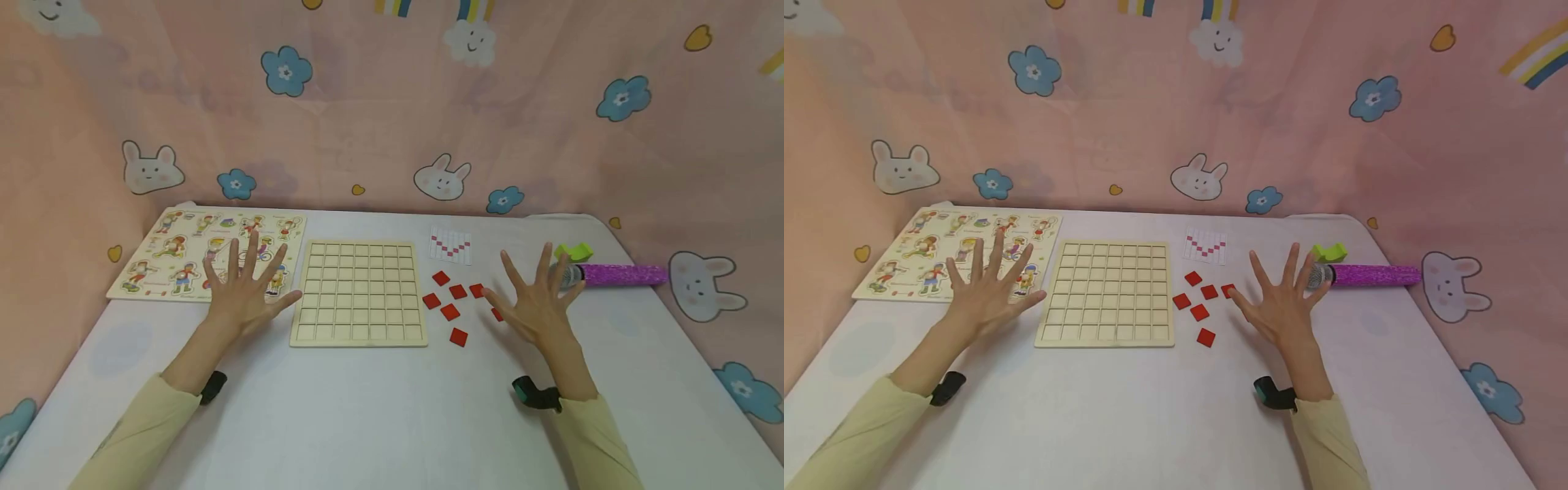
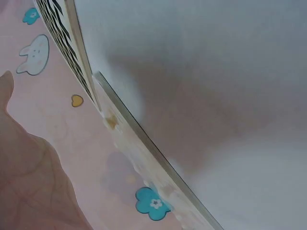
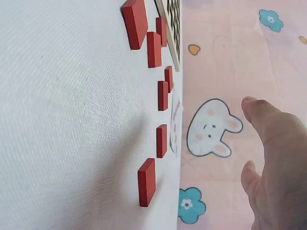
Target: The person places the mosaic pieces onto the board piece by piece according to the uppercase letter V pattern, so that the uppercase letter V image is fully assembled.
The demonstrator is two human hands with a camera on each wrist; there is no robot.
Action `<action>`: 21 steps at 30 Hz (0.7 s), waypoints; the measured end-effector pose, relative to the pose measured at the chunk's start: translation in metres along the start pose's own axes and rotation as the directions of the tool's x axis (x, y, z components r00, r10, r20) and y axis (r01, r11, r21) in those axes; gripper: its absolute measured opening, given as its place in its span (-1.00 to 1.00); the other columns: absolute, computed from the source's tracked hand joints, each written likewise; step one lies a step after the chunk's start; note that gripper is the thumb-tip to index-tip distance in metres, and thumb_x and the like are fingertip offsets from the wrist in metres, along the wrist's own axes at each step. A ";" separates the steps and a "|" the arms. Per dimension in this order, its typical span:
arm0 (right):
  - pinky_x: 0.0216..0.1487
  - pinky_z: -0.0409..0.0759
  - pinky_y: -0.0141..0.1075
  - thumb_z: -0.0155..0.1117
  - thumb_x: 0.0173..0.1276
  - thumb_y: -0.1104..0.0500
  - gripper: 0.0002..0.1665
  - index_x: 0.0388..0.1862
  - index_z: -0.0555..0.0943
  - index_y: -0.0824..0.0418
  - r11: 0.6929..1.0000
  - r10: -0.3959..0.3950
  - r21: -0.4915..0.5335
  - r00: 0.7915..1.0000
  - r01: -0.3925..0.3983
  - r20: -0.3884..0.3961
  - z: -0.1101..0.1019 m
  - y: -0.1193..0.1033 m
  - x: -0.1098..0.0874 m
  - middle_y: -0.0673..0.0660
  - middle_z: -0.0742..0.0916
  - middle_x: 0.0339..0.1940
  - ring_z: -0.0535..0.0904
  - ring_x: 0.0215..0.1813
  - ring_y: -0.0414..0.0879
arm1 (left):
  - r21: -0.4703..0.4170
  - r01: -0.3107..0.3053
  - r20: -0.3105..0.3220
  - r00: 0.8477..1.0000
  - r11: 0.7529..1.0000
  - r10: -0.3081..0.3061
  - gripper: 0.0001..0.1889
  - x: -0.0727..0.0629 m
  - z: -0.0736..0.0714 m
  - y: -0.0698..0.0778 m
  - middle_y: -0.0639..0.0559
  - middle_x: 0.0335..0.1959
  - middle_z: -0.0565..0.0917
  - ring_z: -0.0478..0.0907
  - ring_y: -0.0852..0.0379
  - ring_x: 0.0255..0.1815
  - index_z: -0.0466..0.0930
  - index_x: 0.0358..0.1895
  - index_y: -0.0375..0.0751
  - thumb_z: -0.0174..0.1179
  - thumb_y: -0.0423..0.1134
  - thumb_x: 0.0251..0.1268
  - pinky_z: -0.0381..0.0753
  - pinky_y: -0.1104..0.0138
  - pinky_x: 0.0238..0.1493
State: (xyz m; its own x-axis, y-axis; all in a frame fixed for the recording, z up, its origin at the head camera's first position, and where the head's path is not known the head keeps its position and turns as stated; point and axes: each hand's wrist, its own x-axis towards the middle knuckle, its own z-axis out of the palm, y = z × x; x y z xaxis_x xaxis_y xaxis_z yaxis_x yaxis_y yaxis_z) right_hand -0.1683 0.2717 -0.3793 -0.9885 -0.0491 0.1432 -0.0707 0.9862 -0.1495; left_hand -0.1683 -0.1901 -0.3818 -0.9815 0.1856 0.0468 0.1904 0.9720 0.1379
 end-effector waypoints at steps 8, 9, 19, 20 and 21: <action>0.05 -0.51 0.54 -0.18 0.32 -0.46 -0.05 0.56 -0.09 -0.10 1.000 -0.002 0.028 0.999 0.001 0.032 -0.005 0.001 -0.004 0.40 -0.44 0.46 -0.64 0.42 0.40 | -0.051 -0.049 -0.019 0.999 0.998 0.048 -0.12 -0.023 0.001 0.009 -0.05 0.51 -0.58 -0.54 -0.29 0.49 -0.26 0.54 0.21 -0.20 0.46 0.25 -0.48 -0.42 0.18; 0.05 -0.52 0.54 -0.18 0.32 -0.46 -0.05 0.56 -0.09 -0.10 0.999 -0.009 0.031 0.999 0.008 0.032 -0.005 0.001 -0.005 0.40 -0.44 0.46 -0.65 0.42 0.39 | -0.062 -0.055 -0.023 0.998 0.997 0.054 -0.13 -0.026 0.002 0.009 -0.05 0.52 -0.57 -0.52 -0.31 0.49 -0.26 0.54 0.22 -0.17 0.44 0.26 -0.46 -0.43 0.17; 0.06 -0.49 0.54 -0.14 0.35 -0.43 -0.07 0.56 -0.13 -0.15 0.991 -0.103 0.097 0.993 0.098 0.052 -0.004 0.004 -0.014 0.35 -0.47 0.46 -0.74 0.40 0.28 | -0.330 -0.154 -0.012 0.987 0.931 0.159 -0.28 -0.042 0.009 0.008 -0.25 0.54 -0.21 -0.19 -0.43 0.47 0.13 0.48 0.07 0.21 -0.04 0.30 0.04 -0.34 0.23; 0.06 -0.50 0.53 -0.13 0.35 -0.42 -0.08 0.56 -0.13 -0.15 0.989 -0.111 0.107 0.992 0.105 0.055 -0.005 0.003 -0.014 0.35 -0.47 0.46 -0.73 0.40 0.29 | -0.360 -0.170 -0.022 0.985 0.917 0.174 -0.33 -0.043 0.009 0.008 -0.25 0.53 -0.13 -0.09 -0.41 0.46 0.22 0.44 0.01 0.24 -0.09 0.28 0.12 -0.30 0.22; 0.06 -0.50 0.53 -0.12 0.36 -0.41 -0.08 0.56 -0.13 -0.15 0.987 -0.121 0.112 0.991 0.115 0.057 -0.004 0.003 -0.015 0.35 -0.46 0.47 -0.71 0.41 0.31 | -0.382 -0.196 -0.040 0.980 0.903 0.195 -0.38 -0.044 0.009 0.008 -0.27 0.51 -0.03 0.01 -0.41 0.44 0.32 0.39 -0.05 0.26 -0.14 0.26 0.20 -0.26 0.21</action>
State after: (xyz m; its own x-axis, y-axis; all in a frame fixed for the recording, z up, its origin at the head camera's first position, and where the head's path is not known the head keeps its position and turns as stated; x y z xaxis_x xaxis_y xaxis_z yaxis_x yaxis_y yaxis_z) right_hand -0.1529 0.2762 -0.3778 -0.9786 -0.1774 0.1047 -0.1980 0.9502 -0.2405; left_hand -0.1238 -0.1895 -0.3922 -0.9238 0.3659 0.1123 0.3715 0.7866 0.4932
